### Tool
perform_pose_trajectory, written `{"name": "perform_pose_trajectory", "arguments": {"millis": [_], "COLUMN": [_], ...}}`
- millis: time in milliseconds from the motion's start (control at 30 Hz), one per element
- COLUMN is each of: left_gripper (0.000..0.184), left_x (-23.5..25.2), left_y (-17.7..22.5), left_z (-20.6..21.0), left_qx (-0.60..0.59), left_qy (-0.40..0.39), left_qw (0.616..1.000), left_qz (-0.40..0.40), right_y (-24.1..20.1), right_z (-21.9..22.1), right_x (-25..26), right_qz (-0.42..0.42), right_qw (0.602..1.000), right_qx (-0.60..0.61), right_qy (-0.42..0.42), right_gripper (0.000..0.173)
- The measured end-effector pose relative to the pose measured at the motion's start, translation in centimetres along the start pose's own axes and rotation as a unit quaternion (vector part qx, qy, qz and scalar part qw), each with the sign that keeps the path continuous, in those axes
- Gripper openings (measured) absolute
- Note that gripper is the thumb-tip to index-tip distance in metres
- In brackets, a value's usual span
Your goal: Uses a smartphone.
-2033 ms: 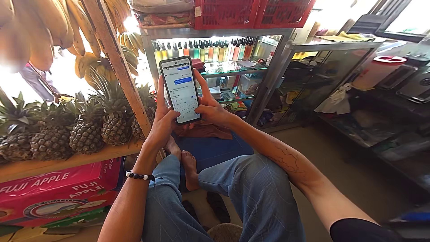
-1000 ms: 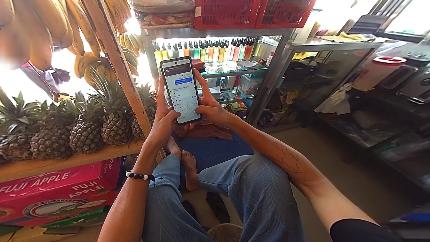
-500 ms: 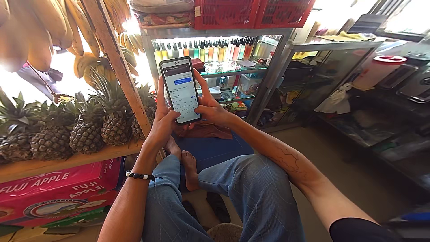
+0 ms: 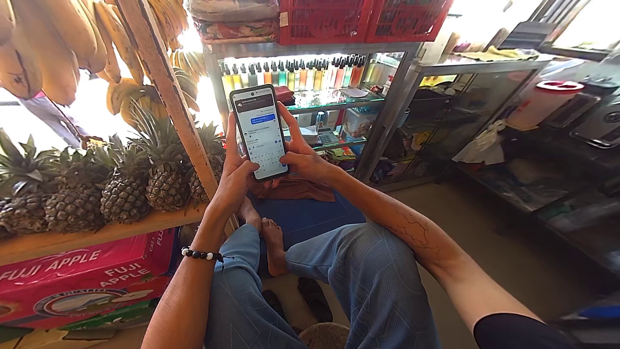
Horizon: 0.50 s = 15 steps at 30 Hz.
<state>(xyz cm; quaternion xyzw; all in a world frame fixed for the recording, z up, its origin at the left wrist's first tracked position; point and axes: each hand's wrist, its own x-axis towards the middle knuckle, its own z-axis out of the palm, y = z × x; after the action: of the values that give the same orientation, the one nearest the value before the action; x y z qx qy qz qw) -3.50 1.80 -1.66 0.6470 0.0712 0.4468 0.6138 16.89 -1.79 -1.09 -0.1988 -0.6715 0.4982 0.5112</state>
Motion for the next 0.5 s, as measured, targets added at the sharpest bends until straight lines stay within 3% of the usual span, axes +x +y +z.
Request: {"name": "perform_pose_trajectory", "arguments": {"millis": [133,200,400,500], "left_gripper": [0.096,0.097,0.099,0.098], "left_x": [0.1,0.0,-1.6,-1.6], "left_y": [0.0,-0.1,-0.6,-0.8], "left_z": [0.1,0.1,1.0,1.5], "left_qx": [-0.001,-0.016,0.052,0.072], "left_qy": [0.001,-0.001,-0.008,-0.011], "left_qw": [1.000,1.000,0.998,0.997], "left_qz": [-0.003,-0.013,-0.039,-0.034], "right_y": [-0.1,-0.2,-0.4,-0.7], "right_z": [0.3,0.3,1.3,1.9], "right_x": [0.0,0.0,0.8,1.1], "right_qz": [0.003,-0.006,-0.065,-0.068], "right_qw": [1.000,0.999,0.963,0.931], "right_qx": [0.008,-0.044,-0.169,-0.228], "right_qy": [0.013,0.028,0.202,0.278], "right_gripper": [0.090,0.090,0.065,0.062]}}
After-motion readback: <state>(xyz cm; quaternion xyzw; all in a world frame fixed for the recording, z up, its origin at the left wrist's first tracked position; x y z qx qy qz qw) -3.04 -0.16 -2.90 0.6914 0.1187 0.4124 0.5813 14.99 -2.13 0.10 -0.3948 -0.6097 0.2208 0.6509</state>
